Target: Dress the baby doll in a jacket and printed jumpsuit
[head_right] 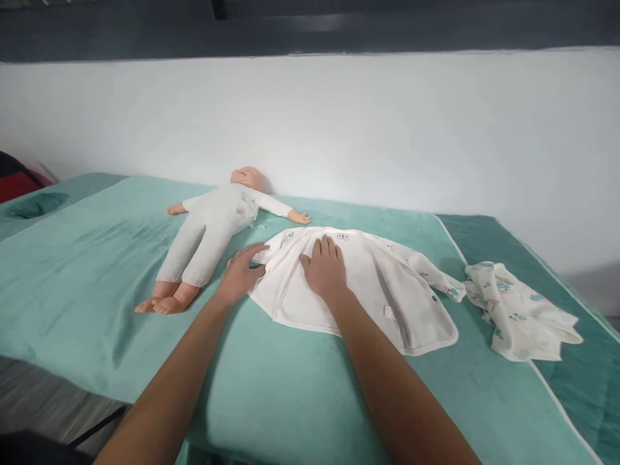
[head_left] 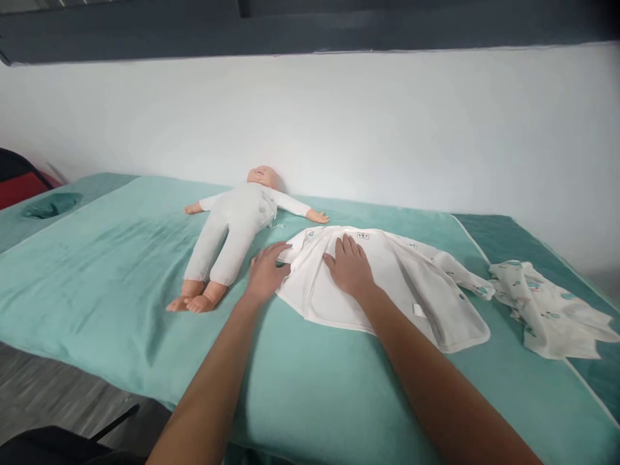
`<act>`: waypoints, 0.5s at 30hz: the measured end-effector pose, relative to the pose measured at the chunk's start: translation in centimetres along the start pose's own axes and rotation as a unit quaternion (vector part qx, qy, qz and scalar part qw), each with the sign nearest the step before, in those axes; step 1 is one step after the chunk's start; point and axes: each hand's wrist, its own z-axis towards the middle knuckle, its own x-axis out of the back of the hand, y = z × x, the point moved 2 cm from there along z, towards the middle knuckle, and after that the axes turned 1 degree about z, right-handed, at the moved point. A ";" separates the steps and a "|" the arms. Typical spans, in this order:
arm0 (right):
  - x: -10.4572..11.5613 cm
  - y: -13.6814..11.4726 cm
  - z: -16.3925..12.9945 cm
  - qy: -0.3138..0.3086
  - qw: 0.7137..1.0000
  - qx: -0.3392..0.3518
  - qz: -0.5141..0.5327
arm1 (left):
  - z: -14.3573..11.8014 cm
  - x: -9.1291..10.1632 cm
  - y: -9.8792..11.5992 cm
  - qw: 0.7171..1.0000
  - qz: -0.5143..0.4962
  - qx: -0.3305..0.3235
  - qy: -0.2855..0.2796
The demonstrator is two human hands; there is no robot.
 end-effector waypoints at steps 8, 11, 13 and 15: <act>0.4 0.1 0.0 -0.008 1.000 -0.002 0.013 | 1.5 -0.3 0.3 0.993 0.091 -0.040 0.060; 0.4 0.1 0.0 -0.004 1.000 0.000 0.017 | 2.1 -0.2 -0.1 0.994 0.061 -0.049 0.077; 0.4 0.1 0.0 -0.001 1.000 0.001 0.017 | 2.5 -0.1 -0.3 0.995 0.013 -0.051 0.090; 0.4 0.1 0.0 0.001 1.000 0.001 0.017 | 2.9 0.0 -0.5 0.993 -0.048 -0.029 0.104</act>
